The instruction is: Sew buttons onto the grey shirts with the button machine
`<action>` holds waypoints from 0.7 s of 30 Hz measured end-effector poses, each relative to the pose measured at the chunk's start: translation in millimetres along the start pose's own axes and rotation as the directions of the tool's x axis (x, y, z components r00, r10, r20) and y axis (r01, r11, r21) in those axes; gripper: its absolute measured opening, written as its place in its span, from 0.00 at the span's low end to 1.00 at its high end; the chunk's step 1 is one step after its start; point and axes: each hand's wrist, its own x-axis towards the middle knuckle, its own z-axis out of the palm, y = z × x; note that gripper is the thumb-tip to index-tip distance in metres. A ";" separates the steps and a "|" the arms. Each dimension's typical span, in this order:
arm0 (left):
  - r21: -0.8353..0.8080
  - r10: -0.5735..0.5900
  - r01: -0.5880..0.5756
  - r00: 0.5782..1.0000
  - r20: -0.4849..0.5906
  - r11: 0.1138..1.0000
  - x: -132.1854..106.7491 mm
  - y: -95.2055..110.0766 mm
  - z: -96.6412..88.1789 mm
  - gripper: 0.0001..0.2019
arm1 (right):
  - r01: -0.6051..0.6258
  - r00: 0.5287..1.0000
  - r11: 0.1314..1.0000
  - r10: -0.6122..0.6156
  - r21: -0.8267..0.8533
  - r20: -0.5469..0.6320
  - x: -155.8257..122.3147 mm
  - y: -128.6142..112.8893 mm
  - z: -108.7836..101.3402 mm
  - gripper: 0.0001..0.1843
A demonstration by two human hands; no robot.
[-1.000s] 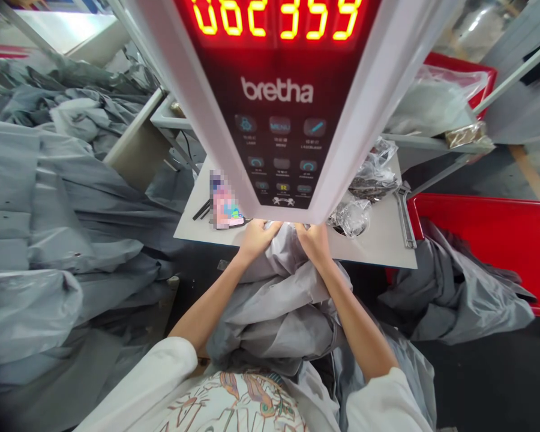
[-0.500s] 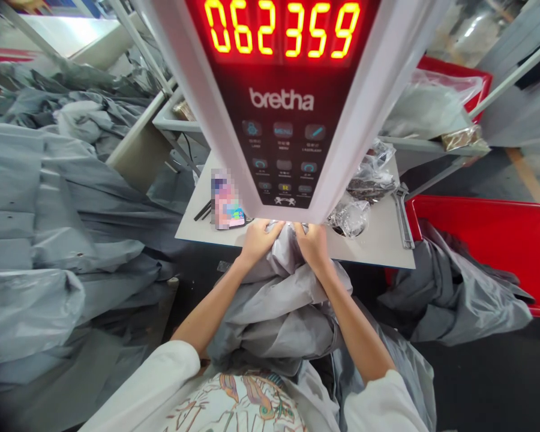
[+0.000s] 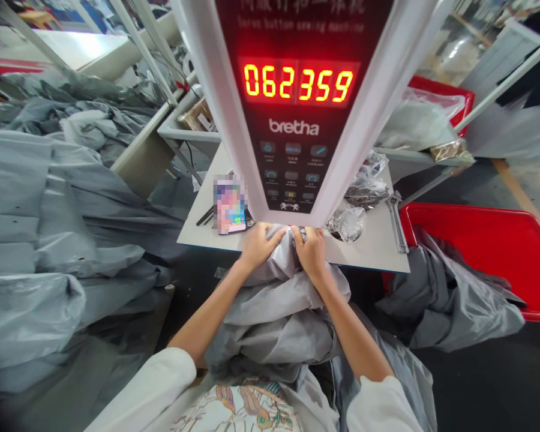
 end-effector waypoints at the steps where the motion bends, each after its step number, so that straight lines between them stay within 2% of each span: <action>1: -0.006 0.054 -0.054 0.998 -0.020 0.999 -1.1 -1.8 0.3 0.23 | -0.019 1.000 1.000 0.018 0.009 0.003 0.9 -0.1 0.1 0.16; 4: 0.003 0.212 -0.212 0.977 -0.008 0.977 -1.7 -3.1 -0.1 0.22 | -0.086 0.995 0.995 0.084 0.040 0.056 5.5 -1.4 -0.8 0.15; 6: -0.008 0.238 -0.238 0.971 0.020 0.971 -0.3 -1.4 -0.5 0.19 | -0.124 0.989 0.991 0.120 0.042 0.088 8.5 -2.6 -2.2 0.14; 11: -0.068 0.151 -0.150 0.989 0.007 0.986 4.0 1.7 1.4 0.14 | -0.159 0.983 0.987 0.156 0.022 0.099 10.7 -4.9 -4.0 0.15; 21: -0.161 0.126 -0.124 0.992 0.004 0.979 7.0 10.9 -1.1 0.11 | -0.162 0.979 0.983 0.150 0.084 0.137 13.8 -10.5 -5.1 0.12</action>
